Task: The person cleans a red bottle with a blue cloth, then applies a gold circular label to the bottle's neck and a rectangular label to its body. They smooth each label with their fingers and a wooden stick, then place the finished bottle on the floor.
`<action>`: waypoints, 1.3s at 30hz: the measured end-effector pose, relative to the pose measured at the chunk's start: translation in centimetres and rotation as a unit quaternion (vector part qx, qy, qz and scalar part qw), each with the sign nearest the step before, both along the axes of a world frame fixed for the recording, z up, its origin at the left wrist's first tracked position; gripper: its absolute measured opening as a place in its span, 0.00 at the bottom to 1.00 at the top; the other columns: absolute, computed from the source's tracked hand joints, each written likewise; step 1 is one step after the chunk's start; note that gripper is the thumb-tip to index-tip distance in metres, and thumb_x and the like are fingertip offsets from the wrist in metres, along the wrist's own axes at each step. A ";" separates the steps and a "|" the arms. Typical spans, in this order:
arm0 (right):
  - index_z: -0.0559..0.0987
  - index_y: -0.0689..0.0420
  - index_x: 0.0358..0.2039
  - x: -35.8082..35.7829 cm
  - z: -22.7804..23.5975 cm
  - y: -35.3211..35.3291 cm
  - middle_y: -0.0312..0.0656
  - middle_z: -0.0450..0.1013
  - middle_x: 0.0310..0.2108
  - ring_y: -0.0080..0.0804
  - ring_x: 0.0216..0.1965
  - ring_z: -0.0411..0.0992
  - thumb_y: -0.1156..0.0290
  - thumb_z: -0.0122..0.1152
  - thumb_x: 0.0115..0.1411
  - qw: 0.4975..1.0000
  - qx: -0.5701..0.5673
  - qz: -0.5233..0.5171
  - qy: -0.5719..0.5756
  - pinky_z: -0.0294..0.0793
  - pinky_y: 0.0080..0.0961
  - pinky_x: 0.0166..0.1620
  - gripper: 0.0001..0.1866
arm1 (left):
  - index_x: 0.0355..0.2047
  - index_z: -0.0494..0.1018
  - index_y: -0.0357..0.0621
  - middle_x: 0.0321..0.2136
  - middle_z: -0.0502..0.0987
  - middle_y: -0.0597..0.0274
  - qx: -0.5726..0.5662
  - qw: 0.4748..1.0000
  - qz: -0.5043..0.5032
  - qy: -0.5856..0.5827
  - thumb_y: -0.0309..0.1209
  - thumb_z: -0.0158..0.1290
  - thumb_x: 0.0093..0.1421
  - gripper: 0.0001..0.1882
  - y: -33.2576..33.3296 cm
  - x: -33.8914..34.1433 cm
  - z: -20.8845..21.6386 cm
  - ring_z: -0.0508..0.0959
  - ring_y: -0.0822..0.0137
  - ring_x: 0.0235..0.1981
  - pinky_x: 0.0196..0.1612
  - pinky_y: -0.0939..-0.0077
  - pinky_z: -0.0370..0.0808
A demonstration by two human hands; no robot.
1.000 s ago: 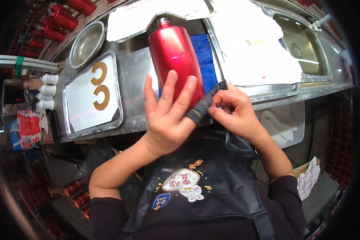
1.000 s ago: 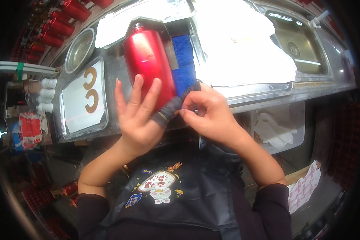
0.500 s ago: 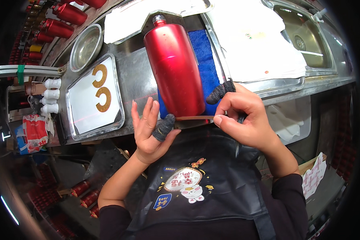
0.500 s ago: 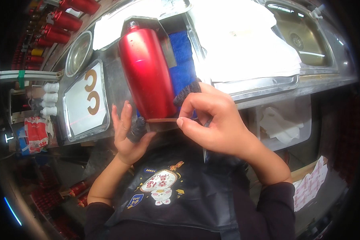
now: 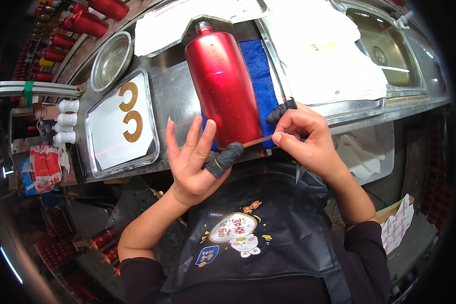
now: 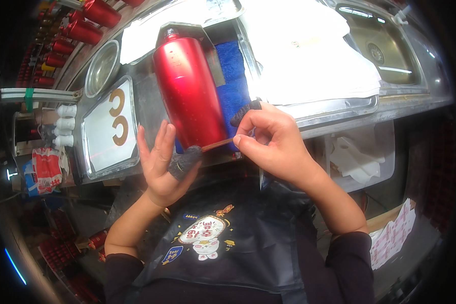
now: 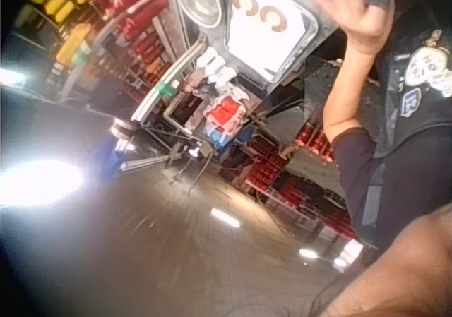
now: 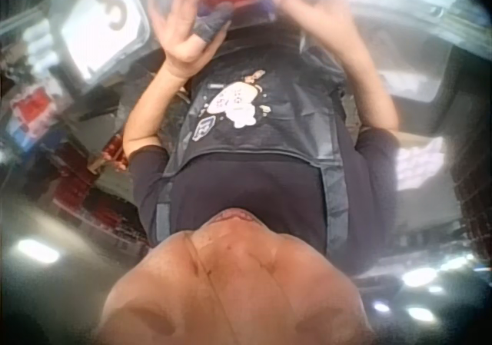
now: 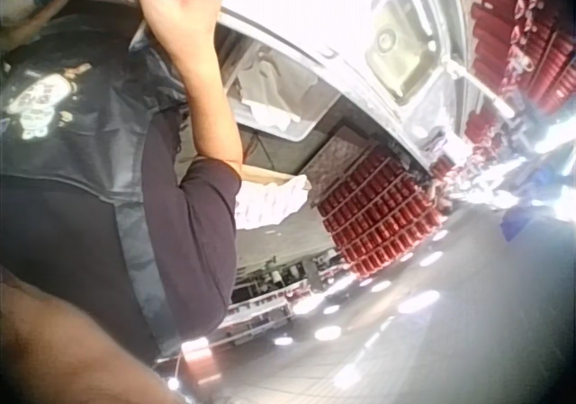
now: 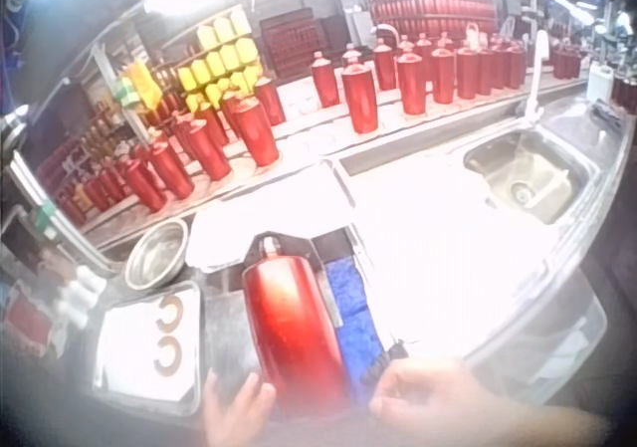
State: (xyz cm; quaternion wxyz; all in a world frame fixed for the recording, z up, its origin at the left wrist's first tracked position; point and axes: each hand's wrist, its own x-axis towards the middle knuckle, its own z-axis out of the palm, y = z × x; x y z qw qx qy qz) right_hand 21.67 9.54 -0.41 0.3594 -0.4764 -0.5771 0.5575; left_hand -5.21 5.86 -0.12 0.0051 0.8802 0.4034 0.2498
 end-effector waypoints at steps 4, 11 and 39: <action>0.79 0.60 0.27 -0.1 -0.3 0.1 0.33 0.67 0.29 0.14 0.24 0.63 0.74 0.67 0.56 1.000 -0.010 0.005 0.013 0.60 0.16 0.28 0.05 | 0.43 0.83 0.53 0.65 0.68 0.44 0.025 0.999 -0.006 0.025 0.28 0.68 0.46 0.21 0.8 1.1 1.3 0.67 0.36 0.66 0.68 0.29 0.46; 0.80 0.59 0.27 -0.7 -0.7 0.2 0.34 0.67 0.29 0.15 0.23 0.63 0.74 0.67 0.55 1.000 0.004 0.020 -0.006 0.60 0.17 0.27 0.04 | 0.41 0.84 0.52 0.60 0.76 0.52 0.040 0.999 0.012 0.015 0.34 0.69 0.43 0.21 2.6 3.4 1.2 0.68 0.39 0.66 0.67 0.27 0.50; 0.80 0.59 0.26 -0.3 0.0 0.5 0.32 0.67 0.27 0.15 0.23 0.61 0.74 0.68 0.53 0.999 0.033 0.022 -0.032 0.58 0.17 0.27 0.04 | 0.44 0.83 0.55 0.67 0.67 0.46 0.042 0.999 -0.002 0.003 0.28 0.69 0.48 0.20 0.7 1.0 0.8 0.64 0.37 0.68 0.68 0.29 0.46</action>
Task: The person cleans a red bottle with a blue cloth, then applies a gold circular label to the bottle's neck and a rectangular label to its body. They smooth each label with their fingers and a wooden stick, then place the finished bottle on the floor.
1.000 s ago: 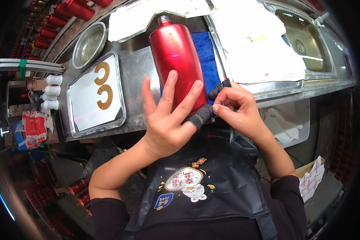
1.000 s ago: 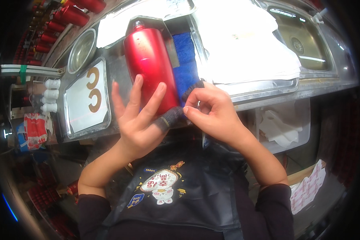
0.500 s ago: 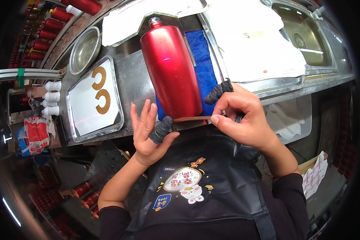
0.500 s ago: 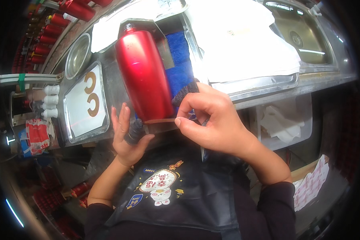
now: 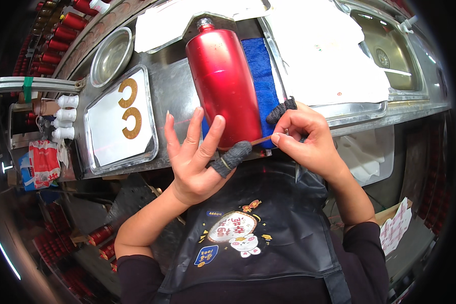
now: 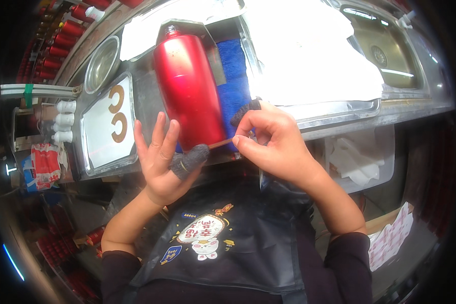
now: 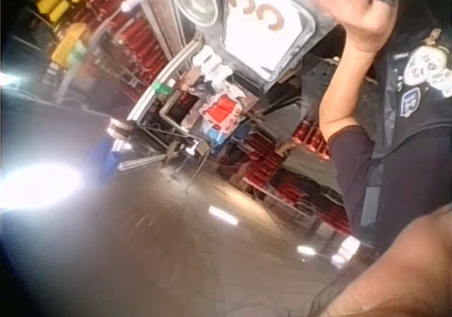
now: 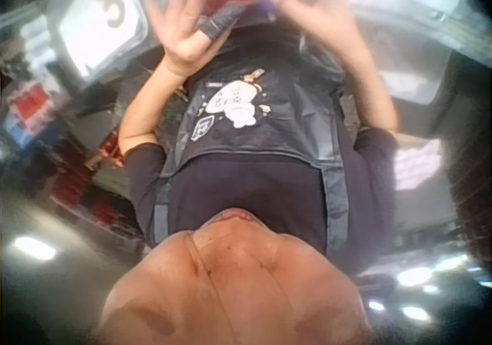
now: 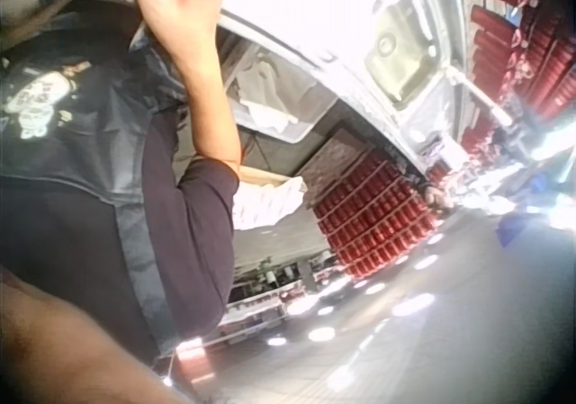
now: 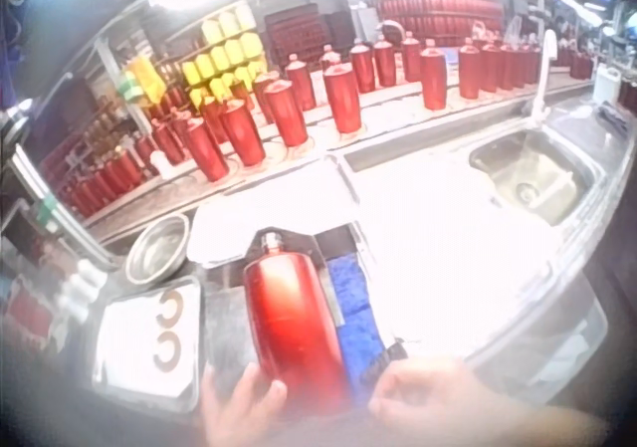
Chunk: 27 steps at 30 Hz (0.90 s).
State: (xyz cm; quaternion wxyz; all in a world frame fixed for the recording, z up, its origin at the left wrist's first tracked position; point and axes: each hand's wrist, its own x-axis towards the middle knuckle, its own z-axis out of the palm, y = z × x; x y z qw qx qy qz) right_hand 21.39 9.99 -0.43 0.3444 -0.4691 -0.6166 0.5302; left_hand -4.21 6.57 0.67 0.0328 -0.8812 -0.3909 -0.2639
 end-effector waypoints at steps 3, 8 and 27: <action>0.80 0.58 0.26 -0.3 -0.2 0.1 0.33 0.68 0.27 0.16 0.23 0.61 0.74 0.68 0.54 1.000 -0.019 0.000 0.005 0.58 0.18 0.26 0.04 | 0.32 0.85 0.56 0.58 0.77 0.51 -0.002 0.999 0.032 0.010 0.35 0.65 0.45 0.11 0.4 1.6 0.3 0.70 0.35 0.63 0.67 0.27 0.46; 0.80 0.59 0.26 -0.7 -0.6 -0.1 0.32 0.68 0.29 0.15 0.22 0.61 0.74 0.68 0.54 1.000 0.005 0.000 0.018 0.58 0.17 0.26 0.04 | 0.41 0.84 0.49 0.59 0.76 0.49 -0.007 0.997 0.053 -0.058 0.35 0.69 0.47 0.19 1.6 2.5 -0.8 0.68 0.41 0.66 0.66 0.30 0.55; 0.79 0.59 0.24 0.2 -0.2 -0.1 0.31 0.66 0.29 0.12 0.22 0.61 0.75 0.69 0.52 1.000 0.024 -0.008 -0.007 0.57 0.13 0.27 0.05 | 0.43 0.84 0.56 0.62 0.72 0.44 -0.044 0.998 0.047 -0.024 0.33 0.72 0.45 0.22 -1.5 -1.4 -1.8 0.71 0.38 0.63 0.66 0.28 0.50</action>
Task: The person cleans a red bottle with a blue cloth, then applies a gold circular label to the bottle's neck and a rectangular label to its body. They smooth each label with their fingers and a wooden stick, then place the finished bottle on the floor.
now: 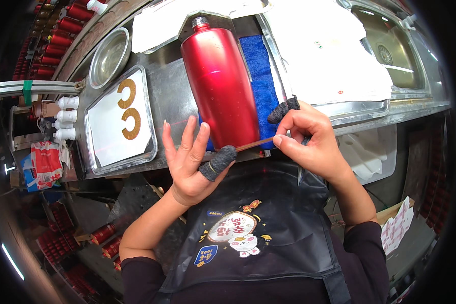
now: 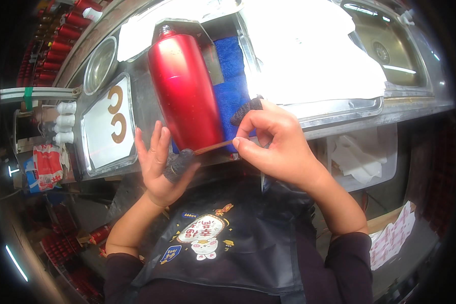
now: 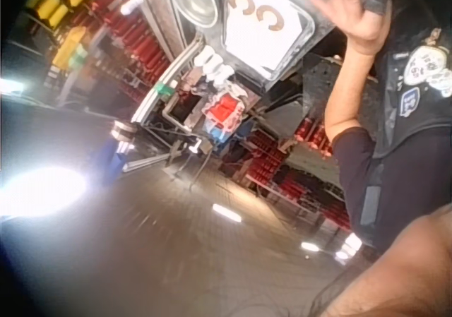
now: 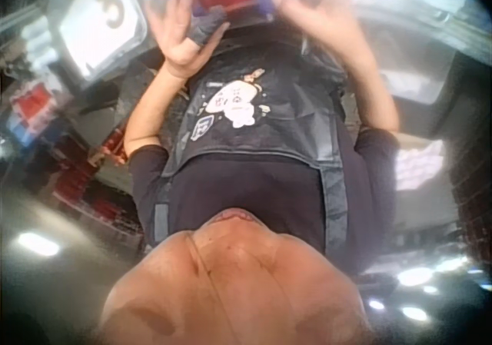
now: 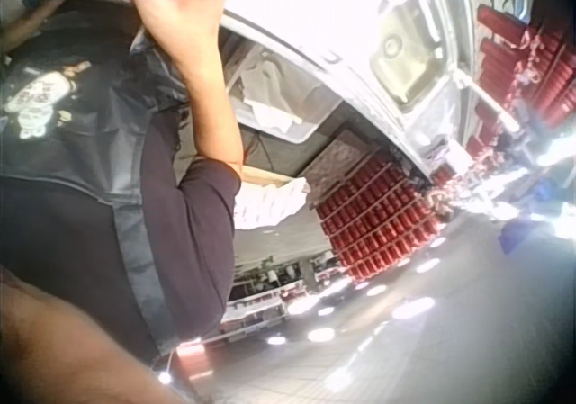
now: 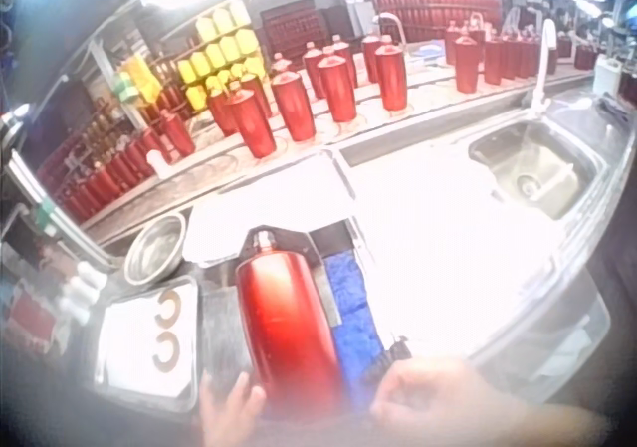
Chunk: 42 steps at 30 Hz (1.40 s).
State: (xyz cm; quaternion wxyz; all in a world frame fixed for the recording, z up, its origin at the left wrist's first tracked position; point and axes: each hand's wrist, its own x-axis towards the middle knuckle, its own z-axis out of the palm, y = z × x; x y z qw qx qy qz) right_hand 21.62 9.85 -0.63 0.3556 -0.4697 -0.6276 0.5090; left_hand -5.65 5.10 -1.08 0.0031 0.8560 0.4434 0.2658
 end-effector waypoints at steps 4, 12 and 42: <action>0.79 0.59 0.25 -0.2 -0.3 0.1 0.31 0.66 0.29 0.12 0.22 0.60 0.75 0.69 0.52 1.000 -0.001 0.004 -0.004 0.56 0.14 0.26 0.05 | 0.43 0.83 0.57 0.66 0.68 0.49 0.032 0.998 -0.037 0.027 0.30 0.71 0.46 0.21 1.2 1.0 1.6 0.65 0.37 0.68 0.68 0.29 0.45; 0.80 0.58 0.25 -1.0 -0.5 0.1 0.32 0.67 0.30 0.13 0.23 0.61 0.75 0.70 0.52 1.000 0.007 0.014 0.010 0.58 0.15 0.26 0.05 | 0.40 0.84 0.47 0.57 0.78 0.50 0.031 0.999 -0.005 -0.021 0.33 0.68 0.45 0.18 3.0 3.5 1.4 0.69 0.40 0.65 0.67 0.28 0.49; 0.80 0.59 0.25 -0.5 0.3 0.3 0.32 0.67 0.30 0.13 0.23 0.60 0.75 0.69 0.53 1.000 -0.004 0.025 0.003 0.57 0.14 0.27 0.05 | 0.43 0.84 0.58 0.67 0.67 0.47 0.046 0.998 -0.039 0.027 0.28 0.68 0.48 0.20 1.2 1.3 1.5 0.64 0.35 0.68 0.68 0.29 0.44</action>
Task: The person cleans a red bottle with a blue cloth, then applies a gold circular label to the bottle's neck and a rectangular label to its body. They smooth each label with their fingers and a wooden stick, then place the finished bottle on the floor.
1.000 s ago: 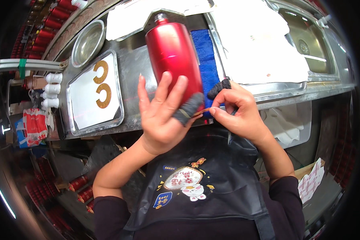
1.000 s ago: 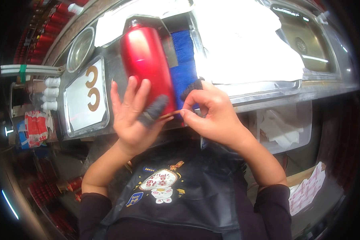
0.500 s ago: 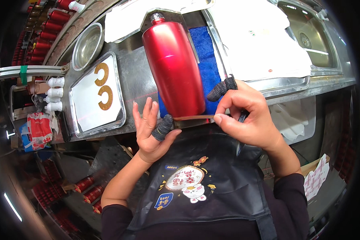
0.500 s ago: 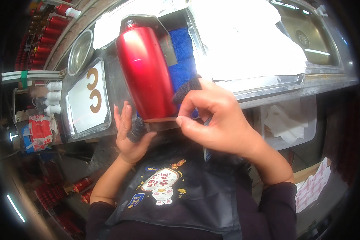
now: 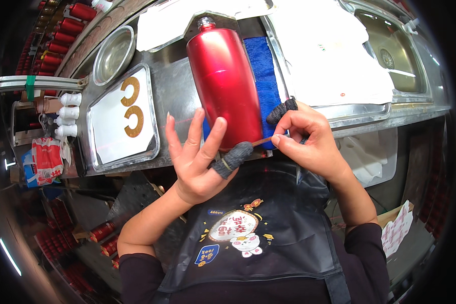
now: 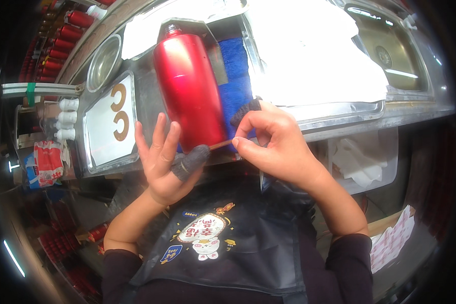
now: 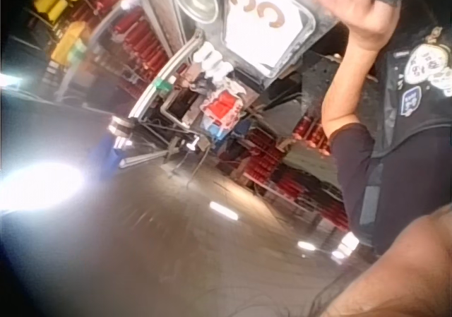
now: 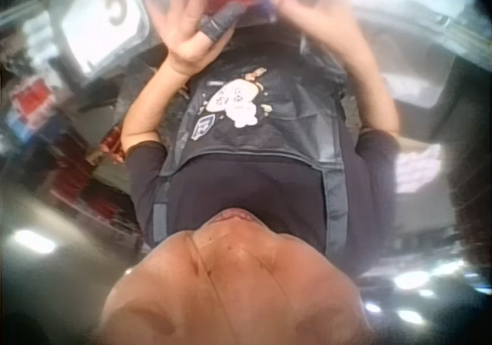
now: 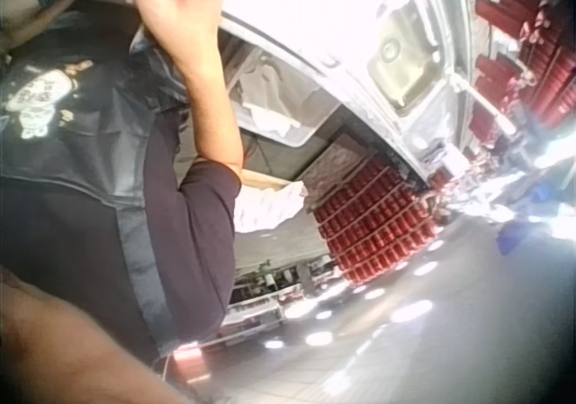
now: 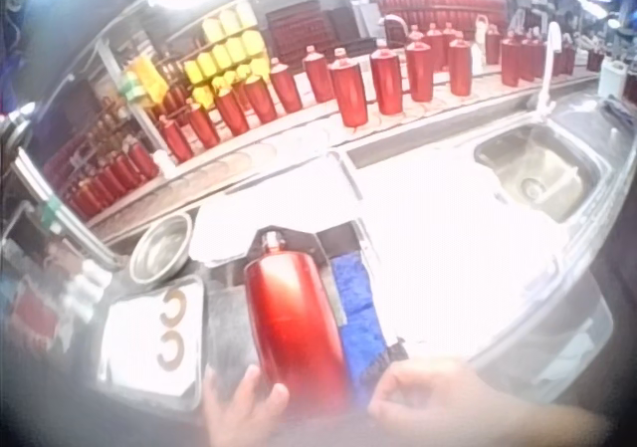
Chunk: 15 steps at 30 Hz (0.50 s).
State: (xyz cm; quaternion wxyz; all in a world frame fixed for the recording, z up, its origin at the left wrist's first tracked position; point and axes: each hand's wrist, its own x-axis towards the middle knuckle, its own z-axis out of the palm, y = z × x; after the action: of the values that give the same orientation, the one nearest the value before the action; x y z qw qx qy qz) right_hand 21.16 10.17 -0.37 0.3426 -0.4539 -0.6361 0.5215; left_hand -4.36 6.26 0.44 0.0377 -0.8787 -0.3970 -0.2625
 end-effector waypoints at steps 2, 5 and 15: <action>0.80 0.58 0.26 -0.2 -0.1 0.0 0.33 0.67 0.28 0.16 0.23 0.61 0.74 0.69 0.53 1.000 -0.022 -0.003 -0.002 0.59 0.18 0.27 0.04 | 0.38 0.85 0.58 0.61 0.74 0.51 0.003 1.000 0.023 0.004 0.33 0.65 0.49 0.14 0.2 1.2 0.3 0.68 0.35 0.65 0.67 0.25 0.44; 0.80 0.58 0.26 -0.4 -0.4 -0.1 0.32 0.67 0.29 0.15 0.23 0.61 0.74 0.69 0.53 0.999 -0.040 -0.004 0.017 0.59 0.17 0.27 0.05 | 0.37 0.85 0.55 0.58 0.77 0.52 -0.023 0.999 0.033 0.033 0.36 0.65 0.50 0.12 0.5 2.5 0.3 0.68 0.35 0.65 0.67 0.25 0.46; 0.80 0.57 0.26 -0.6 0.5 -0.6 0.33 0.68 0.29 0.15 0.23 0.63 0.75 0.68 0.53 0.999 0.013 0.026 0.022 0.61 0.16 0.27 0.03 | 0.58 0.74 0.37 0.64 0.69 0.44 -0.113 0.977 0.081 -0.159 0.32 0.74 0.46 0.38 -1.3 -1.1 -1.9 0.66 0.37 0.66 0.66 0.28 0.53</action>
State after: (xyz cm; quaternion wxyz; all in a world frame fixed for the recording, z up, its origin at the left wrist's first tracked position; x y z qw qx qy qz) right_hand 20.54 9.60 0.14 0.3491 -0.4210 -0.6466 0.5318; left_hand -5.48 4.95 -1.45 -0.1046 -0.7894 -0.4947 -0.3482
